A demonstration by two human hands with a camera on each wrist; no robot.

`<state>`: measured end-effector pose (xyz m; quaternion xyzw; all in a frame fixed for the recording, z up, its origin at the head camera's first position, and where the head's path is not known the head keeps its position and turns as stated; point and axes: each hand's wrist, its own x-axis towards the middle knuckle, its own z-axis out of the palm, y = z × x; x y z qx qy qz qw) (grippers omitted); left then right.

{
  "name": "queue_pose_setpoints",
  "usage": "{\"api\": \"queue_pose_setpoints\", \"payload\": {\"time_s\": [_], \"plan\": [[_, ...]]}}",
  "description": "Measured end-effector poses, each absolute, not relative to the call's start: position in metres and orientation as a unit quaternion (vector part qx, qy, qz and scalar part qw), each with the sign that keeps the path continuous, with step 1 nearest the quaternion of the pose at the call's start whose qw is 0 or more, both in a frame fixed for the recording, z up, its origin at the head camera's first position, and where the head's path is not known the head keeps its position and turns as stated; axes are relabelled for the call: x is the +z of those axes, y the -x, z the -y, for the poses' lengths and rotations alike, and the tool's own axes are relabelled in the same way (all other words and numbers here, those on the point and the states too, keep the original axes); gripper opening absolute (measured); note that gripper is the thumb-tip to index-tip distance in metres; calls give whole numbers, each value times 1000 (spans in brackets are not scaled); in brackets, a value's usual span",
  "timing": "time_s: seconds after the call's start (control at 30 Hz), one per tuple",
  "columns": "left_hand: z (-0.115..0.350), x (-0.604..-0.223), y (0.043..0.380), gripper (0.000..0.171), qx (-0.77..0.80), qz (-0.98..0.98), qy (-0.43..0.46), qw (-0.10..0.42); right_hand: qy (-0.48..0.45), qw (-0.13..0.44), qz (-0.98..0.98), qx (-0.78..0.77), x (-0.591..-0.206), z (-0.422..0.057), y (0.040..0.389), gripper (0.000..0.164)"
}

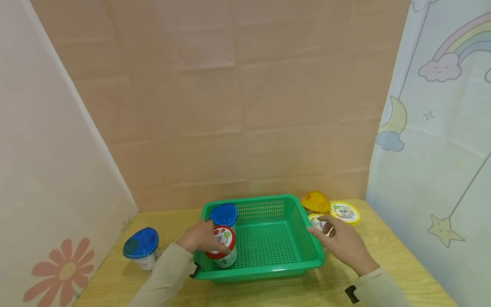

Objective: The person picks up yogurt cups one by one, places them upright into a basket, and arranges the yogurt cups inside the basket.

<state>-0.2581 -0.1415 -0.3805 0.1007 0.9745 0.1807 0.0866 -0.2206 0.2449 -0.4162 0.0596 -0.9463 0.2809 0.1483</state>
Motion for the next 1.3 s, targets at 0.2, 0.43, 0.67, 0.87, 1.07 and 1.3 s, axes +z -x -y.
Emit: {"api": "queue_pose_setpoints", "payload": {"time_s": [0.2,0.43,0.67,0.87,1.07,1.3], "plan": [[140,-383,256,79,176,-976,-104,76,-86,146,957,235,-426,-247,225,58],[133,-380,253,72,170,-976,-107,82,-87,90,957,261,-436,-243,225,50],[130,-383,255,76,167,-977,-93,93,-96,97,955,264,-438,-241,227,53],[130,-384,256,75,168,-977,-93,94,-103,95,952,271,-440,-241,228,54],[128,-383,256,73,185,-974,-84,102,-106,88,953,270,-438,-242,228,55],[128,-384,258,71,181,-975,-86,101,-104,81,953,274,-436,-241,226,55]]}}
